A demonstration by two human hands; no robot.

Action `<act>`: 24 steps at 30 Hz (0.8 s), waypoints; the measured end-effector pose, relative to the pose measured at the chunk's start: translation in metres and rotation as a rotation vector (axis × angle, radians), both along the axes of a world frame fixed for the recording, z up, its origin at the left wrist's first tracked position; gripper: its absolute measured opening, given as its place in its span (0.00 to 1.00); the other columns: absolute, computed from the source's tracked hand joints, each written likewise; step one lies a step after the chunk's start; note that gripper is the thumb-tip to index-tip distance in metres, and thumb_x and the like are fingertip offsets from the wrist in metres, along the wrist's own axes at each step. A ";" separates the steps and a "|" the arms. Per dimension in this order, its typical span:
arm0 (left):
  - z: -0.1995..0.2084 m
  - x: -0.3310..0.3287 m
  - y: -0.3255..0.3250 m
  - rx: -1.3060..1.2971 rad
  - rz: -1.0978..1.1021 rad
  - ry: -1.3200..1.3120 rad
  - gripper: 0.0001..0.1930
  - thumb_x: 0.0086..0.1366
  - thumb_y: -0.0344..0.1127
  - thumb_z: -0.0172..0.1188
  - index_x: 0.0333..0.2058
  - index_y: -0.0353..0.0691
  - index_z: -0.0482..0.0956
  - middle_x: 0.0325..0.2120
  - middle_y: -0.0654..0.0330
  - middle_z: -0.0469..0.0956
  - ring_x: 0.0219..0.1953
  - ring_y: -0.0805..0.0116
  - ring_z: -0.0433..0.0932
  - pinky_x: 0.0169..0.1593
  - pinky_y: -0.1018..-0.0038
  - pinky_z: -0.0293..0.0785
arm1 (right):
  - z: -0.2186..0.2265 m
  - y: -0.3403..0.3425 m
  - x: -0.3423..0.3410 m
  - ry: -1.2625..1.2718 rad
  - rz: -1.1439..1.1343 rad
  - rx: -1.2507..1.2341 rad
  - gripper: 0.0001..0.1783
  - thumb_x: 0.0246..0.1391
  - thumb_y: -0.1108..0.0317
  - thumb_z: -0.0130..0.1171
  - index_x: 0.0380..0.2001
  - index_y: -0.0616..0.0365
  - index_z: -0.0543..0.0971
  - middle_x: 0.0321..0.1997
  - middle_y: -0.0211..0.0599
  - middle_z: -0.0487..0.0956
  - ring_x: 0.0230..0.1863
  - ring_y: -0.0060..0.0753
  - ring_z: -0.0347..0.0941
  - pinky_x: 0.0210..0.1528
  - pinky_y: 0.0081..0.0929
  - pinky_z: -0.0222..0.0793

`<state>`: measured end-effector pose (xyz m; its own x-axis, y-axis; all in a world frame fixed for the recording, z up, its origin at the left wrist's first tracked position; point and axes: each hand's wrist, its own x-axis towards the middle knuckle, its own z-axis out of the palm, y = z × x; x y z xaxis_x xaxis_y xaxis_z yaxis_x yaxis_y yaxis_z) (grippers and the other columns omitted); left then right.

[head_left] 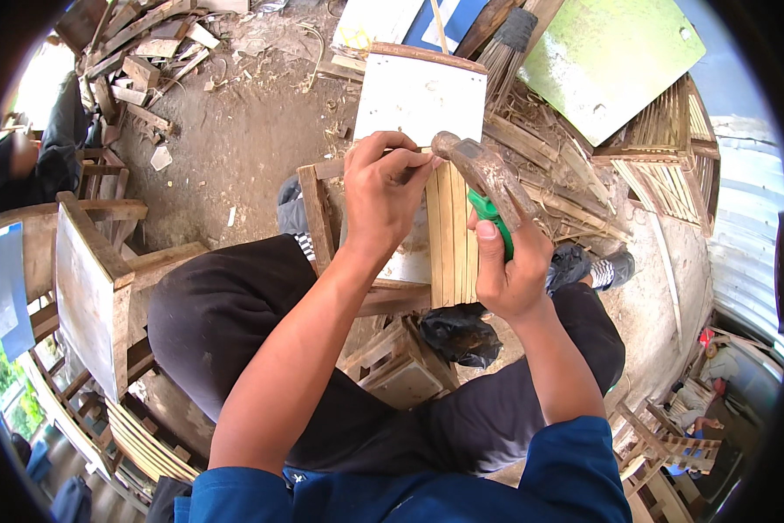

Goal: The person sits on the floor and assembles a small wooden frame. They use a knife to trim thin wooden strips, then insert them into a frame. They retrieve nails from a bag and use a hammer to nail the strips into place.

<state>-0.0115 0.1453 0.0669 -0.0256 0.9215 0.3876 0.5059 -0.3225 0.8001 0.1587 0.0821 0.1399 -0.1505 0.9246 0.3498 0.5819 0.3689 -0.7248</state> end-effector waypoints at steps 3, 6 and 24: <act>0.000 0.000 0.001 -0.031 -0.010 -0.032 0.05 0.54 0.24 0.74 0.30 0.38 0.89 0.37 0.63 0.85 0.37 0.64 0.83 0.50 0.68 0.75 | -0.001 -0.001 0.000 -0.019 -0.021 -0.210 0.24 0.68 0.75 0.53 0.65 0.70 0.73 0.59 0.63 0.80 0.48 0.54 0.85 0.49 0.40 0.81; 0.000 0.000 0.001 -0.018 -0.003 -0.015 0.05 0.54 0.24 0.74 0.30 0.38 0.89 0.37 0.62 0.85 0.38 0.63 0.83 0.50 0.68 0.74 | -0.003 0.000 0.000 -0.004 -0.006 -0.131 0.24 0.68 0.76 0.53 0.65 0.70 0.72 0.60 0.64 0.79 0.50 0.58 0.85 0.50 0.41 0.80; 0.001 0.003 0.000 -0.046 0.016 -0.079 0.08 0.49 0.26 0.77 0.29 0.38 0.88 0.35 0.62 0.83 0.41 0.59 0.81 0.52 0.63 0.72 | 0.000 -0.001 -0.003 0.022 0.017 0.036 0.24 0.68 0.76 0.51 0.65 0.70 0.72 0.64 0.63 0.78 0.58 0.63 0.81 0.56 0.44 0.80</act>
<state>-0.0086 0.1453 0.0675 -0.0696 0.9375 0.3411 0.4455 -0.2767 0.8514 0.1557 0.0816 0.1400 -0.1574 0.9087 0.3866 0.5592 0.4047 -0.7235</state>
